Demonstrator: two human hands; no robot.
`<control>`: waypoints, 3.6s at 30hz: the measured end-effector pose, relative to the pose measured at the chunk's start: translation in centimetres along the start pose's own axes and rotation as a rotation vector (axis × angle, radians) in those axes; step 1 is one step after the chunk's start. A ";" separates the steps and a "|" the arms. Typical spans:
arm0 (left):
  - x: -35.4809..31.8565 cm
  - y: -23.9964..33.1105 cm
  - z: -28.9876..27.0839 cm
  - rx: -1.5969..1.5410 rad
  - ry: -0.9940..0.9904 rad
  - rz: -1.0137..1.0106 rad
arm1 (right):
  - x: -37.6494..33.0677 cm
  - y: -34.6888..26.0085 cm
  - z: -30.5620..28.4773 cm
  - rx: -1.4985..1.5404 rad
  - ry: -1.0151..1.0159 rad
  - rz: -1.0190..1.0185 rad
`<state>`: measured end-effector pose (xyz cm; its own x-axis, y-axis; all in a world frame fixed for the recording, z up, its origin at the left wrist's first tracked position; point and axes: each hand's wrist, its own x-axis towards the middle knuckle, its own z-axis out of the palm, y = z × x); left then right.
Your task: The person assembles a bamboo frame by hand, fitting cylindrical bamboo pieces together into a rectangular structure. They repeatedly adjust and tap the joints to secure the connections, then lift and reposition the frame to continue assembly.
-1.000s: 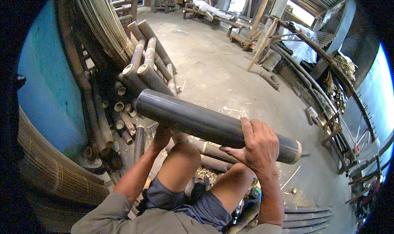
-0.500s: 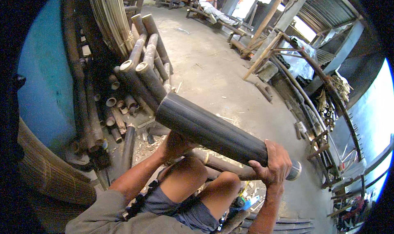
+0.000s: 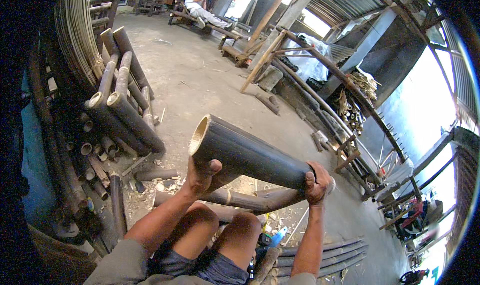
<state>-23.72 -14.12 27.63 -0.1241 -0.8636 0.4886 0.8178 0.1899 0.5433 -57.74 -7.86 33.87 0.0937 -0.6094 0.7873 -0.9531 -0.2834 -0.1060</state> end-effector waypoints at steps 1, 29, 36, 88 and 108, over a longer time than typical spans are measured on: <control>0.0 0.0 -0.2 0.029 0.000 -0.001 | 0.2 0.0 0.4 0.007 0.032 0.006; -2.4 -0.6 -3.0 0.856 -0.050 -0.039 | -0.9 -1.3 4.9 0.015 0.407 0.055; -2.6 0.4 -6.9 0.969 0.150 -0.003 | -2.7 -4.7 7.8 -0.118 0.344 -0.011; -11.6 -10.0 -22.1 1.004 0.296 -0.564 | 7.1 -5.9 13.1 0.176 0.113 -0.227; -6.6 5.5 -13.7 1.209 -0.037 -0.266 | 5.0 -4.4 19.2 0.229 -0.073 -0.133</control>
<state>-10.71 -13.80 17.99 -0.2389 -0.9313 0.2751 -0.2765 0.3368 0.9001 -47.52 -23.85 26.63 0.2417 -0.6052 0.7585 -0.8423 -0.5190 -0.1457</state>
